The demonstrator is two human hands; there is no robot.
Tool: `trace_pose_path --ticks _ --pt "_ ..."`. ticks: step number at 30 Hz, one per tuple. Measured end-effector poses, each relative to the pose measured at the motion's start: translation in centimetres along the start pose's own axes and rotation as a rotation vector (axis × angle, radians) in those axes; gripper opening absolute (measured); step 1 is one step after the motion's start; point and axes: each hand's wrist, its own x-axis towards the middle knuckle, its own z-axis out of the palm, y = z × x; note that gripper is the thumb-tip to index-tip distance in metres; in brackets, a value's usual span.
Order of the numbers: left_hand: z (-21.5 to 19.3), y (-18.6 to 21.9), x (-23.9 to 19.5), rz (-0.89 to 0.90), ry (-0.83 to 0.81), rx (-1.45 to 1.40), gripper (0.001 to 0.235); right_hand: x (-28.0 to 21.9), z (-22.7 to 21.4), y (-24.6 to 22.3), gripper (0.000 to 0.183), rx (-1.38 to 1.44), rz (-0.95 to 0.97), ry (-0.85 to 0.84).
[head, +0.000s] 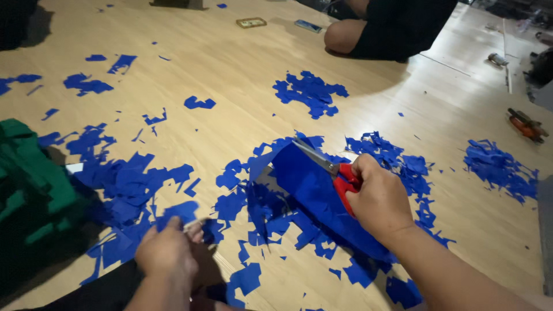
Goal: The person sits on the floor and uses red scissors to cut a large sheet of blue paper into small, irregular pieces. The cut pieces accumulate on the floor around the person as they continue cutting.
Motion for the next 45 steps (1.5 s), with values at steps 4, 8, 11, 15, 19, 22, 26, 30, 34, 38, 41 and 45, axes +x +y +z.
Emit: trace_pose_path --ticks 4,8,11,15,19,22,26,30,34,38,41,45 --pt "-1.0 0.8 2.1 -0.186 -0.227 -0.381 0.076 -0.8 1.4 0.9 0.025 0.006 -0.022 -0.018" --pt "-1.8 0.5 3.0 -0.179 -0.296 -0.255 0.06 -1.5 2.5 0.6 0.028 0.048 0.016 -0.077" --pt "-2.1 1.1 2.0 -0.143 -0.376 -0.25 0.05 -1.4 2.8 0.1 0.028 0.057 -0.005 -0.067" --pt "-1.9 2.6 -0.6 -0.186 -0.338 -0.247 0.037 -1.2 3.3 -0.6 0.029 0.104 -0.022 -0.073" --pt "-2.3 2.2 0.5 -0.201 -0.349 -0.312 0.027 -1.3 3.8 -0.9 0.032 0.108 -0.032 -0.07" --pt "-2.4 2.1 1.0 -0.261 -0.388 -0.374 0.026 -1.6 4.2 -1.2 0.03 0.077 -0.042 -0.1" --pt "-2.2 2.1 -1.6 -0.408 -0.571 -0.248 0.024 -2.6 4.7 -2.7 0.034 0.098 -0.094 -0.103" --pt "-1.2 2.4 -5.5 -0.561 -0.784 -0.089 0.029 -3.9 5.8 -4.0 0.026 0.015 -0.207 -0.209" --pt "0.3 1.3 -5.6 -0.586 -0.87 0.073 0.018 -5.3 6.4 -5.0 0.031 -0.019 -0.256 -0.33" --pt "1.2 1.9 -6.8 -0.425 -0.583 0.173 0.075 -6.0 6.6 -4.0 0.027 0.085 -0.281 -0.345" --pt "1.3 1.6 -7.2 -0.388 -0.535 0.164 0.044 -6.4 7.1 -2.9 0.035 0.363 -0.124 -0.332" --pt "0.8 1.1 -7.6 -0.355 -0.596 0.05 0.021 -5.8 6.6 -3.5 0.036 0.672 0.502 -0.294"
